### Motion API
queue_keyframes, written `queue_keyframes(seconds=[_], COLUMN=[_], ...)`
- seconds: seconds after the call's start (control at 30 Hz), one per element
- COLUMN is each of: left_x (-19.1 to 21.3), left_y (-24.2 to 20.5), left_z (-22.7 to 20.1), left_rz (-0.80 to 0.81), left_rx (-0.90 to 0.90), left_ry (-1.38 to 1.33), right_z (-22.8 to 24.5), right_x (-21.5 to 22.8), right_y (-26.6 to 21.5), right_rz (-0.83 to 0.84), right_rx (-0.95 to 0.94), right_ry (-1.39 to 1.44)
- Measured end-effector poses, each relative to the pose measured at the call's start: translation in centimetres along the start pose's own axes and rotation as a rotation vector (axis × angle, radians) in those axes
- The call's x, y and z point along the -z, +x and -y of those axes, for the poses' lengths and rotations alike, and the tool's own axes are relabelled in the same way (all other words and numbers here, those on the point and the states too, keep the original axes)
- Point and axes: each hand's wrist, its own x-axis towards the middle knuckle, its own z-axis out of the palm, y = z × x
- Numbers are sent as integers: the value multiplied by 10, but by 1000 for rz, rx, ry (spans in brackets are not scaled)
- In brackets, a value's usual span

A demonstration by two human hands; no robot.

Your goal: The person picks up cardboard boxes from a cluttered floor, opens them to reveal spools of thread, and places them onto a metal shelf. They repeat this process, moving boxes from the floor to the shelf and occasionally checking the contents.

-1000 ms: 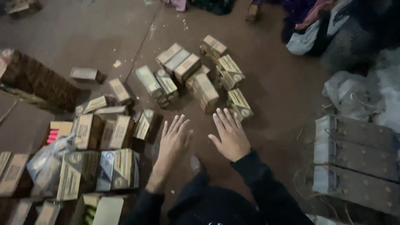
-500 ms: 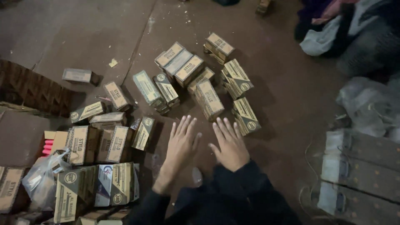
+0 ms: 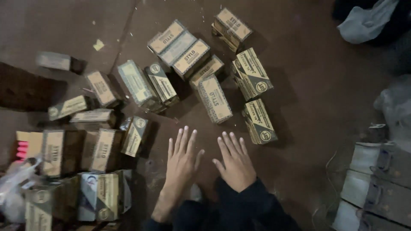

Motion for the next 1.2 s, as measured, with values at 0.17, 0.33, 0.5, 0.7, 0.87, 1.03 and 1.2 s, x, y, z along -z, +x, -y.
queue_keyframes(seconds=[0.17,0.33,0.5,0.7,0.87,1.03,1.2], left_x=[-122,-259,-366,-432,-471,-483,-483], left_y=[22,62,92,134,157,156,155], left_z=[53,118,165,198,211,204,200], left_rz=[19,-112,-168,-203,-229,-229,-185], left_rx=[55,7,-57,16,-28,-96,-109], left_ry=[62,10,15,3,52,48,30], right_z=[-48,-104,-158,-208,-225,-233,-238], right_x=[-91,-217,-323,-371,-415,-440,-421], right_y=[34,73,94,132,149,137,136], right_rz=[145,107,67,90,-52,-232,-363], right_rx=[-144,-108,5,175,280,282,287], right_ry=[15,25,-44,-196,-252,-225,-212])
